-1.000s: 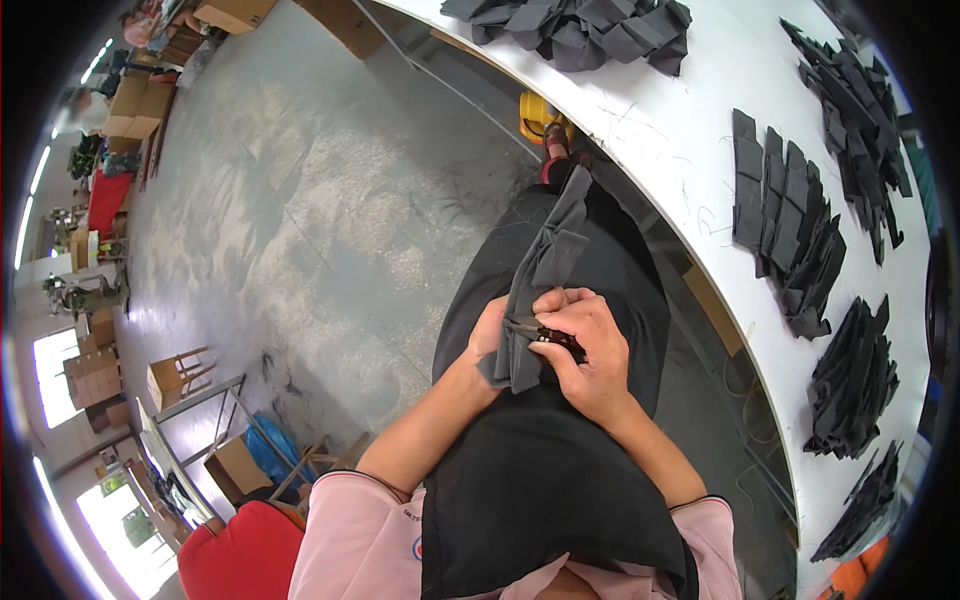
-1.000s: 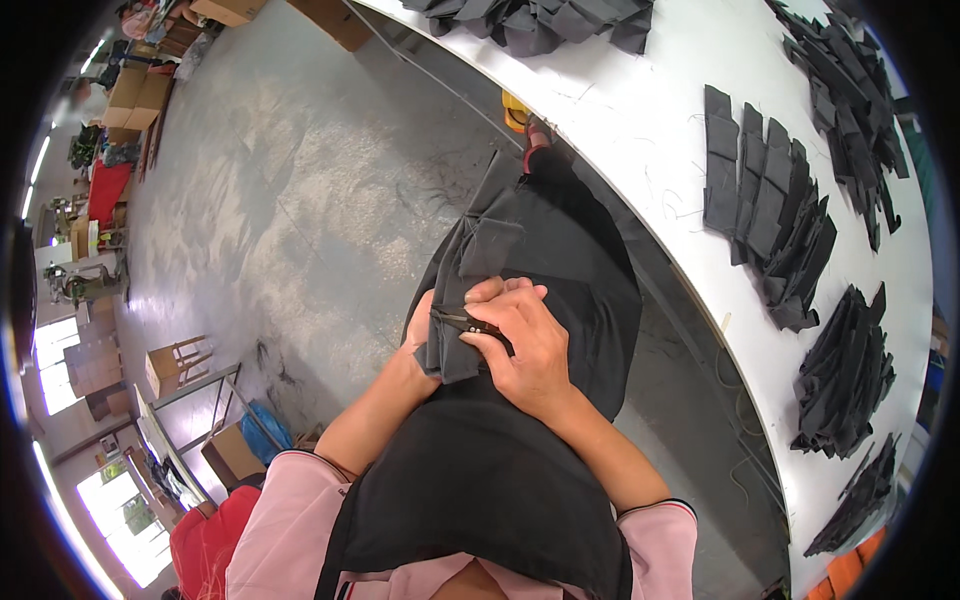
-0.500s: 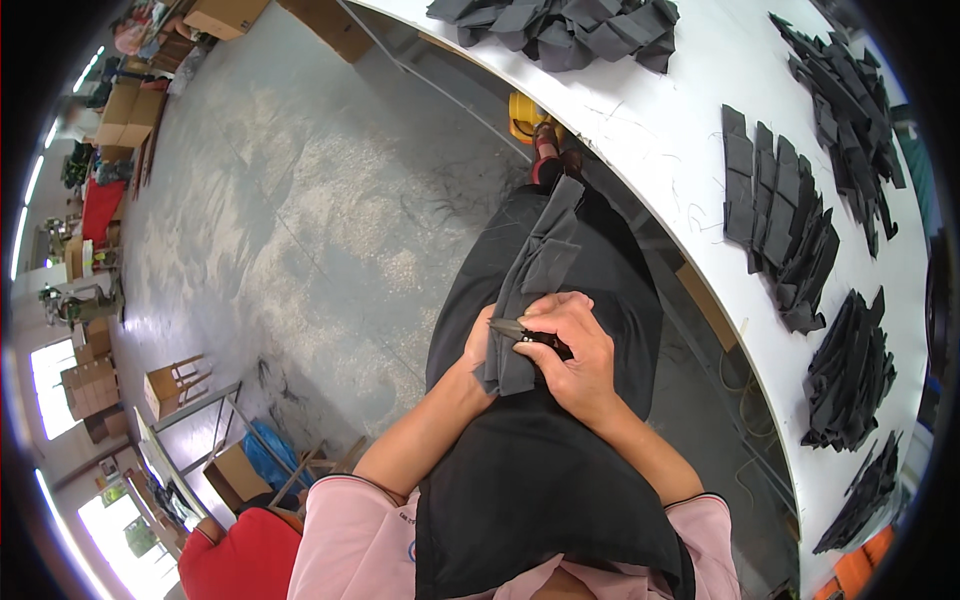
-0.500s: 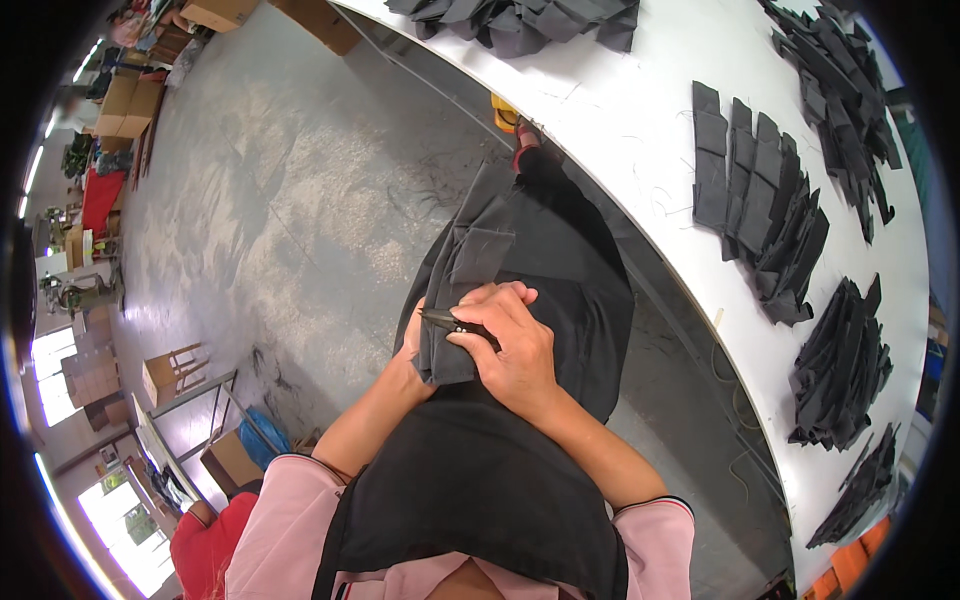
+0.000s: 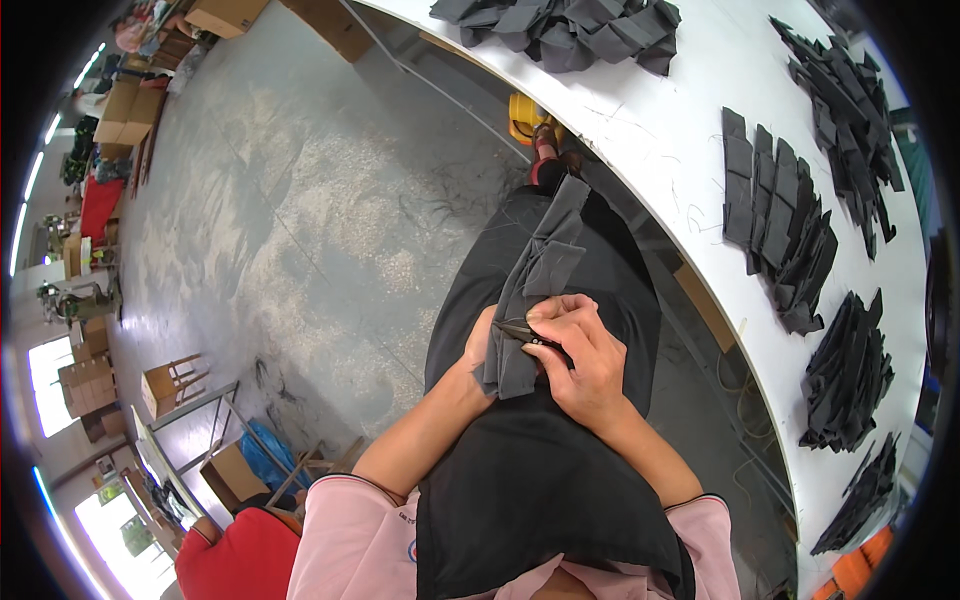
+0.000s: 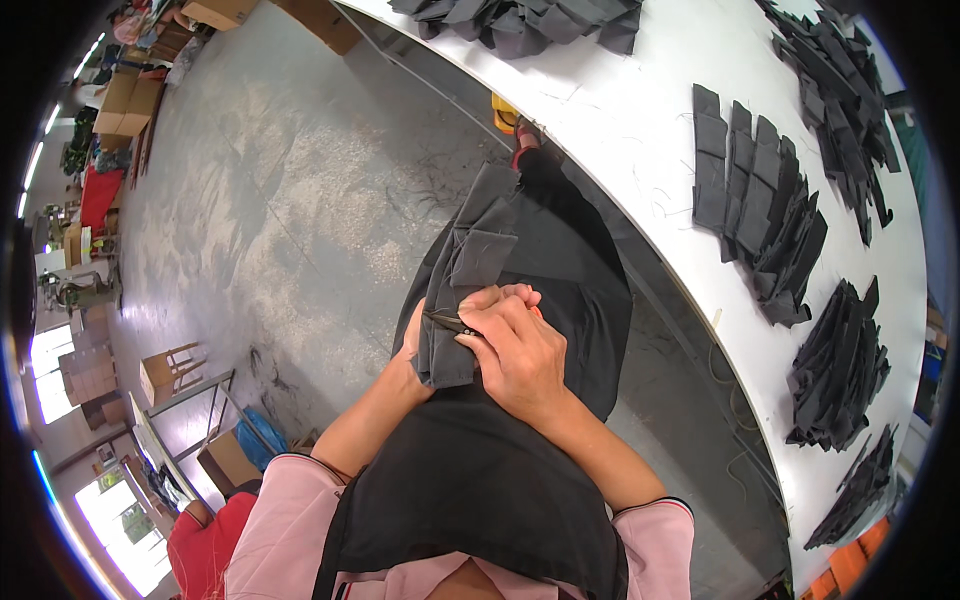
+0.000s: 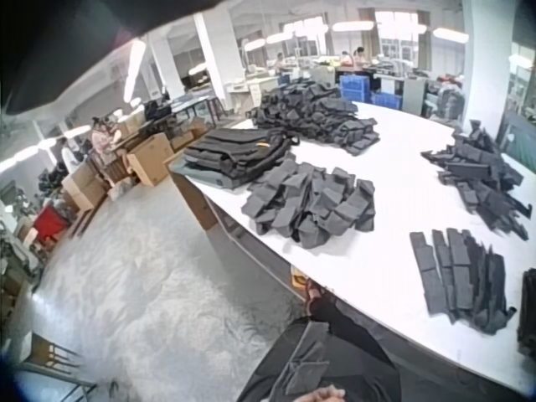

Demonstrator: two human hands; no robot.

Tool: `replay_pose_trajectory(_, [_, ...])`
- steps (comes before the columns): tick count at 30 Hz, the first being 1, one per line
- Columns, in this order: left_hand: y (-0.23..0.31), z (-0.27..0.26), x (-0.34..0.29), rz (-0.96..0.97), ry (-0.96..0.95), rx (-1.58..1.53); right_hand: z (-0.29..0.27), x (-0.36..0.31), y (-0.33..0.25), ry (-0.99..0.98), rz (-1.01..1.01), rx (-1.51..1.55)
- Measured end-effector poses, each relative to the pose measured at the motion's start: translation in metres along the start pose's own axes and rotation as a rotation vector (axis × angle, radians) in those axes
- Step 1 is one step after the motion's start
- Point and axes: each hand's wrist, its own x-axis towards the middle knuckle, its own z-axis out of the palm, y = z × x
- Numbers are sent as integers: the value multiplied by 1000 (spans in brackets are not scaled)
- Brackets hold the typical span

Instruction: The recorder is inspecting and trimming small black fabric strips using a small pair of snips/scissors at a factory workbench.

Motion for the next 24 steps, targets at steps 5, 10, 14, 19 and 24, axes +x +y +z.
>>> replay_pose_trajectory(5, [-5,-12,3,-2,-190,-146,1,0,0,10,-32,39])
replay_pose_trajectory(10, [-4,1,0,-11,35,-2,-2,0,0,-15,10,84])
replay_pose_trajectory(14, [-5,9,-1,59,-14,144,0,-2,-1,-8,18,73])
replay_pose_trajectory(19, [-5,17,0,39,45,219,0,-3,-5,13,101,124])
replay_pose_trajectory(24, [-6,-2,6,21,-90,63,0,-4,-3,29,88,174])
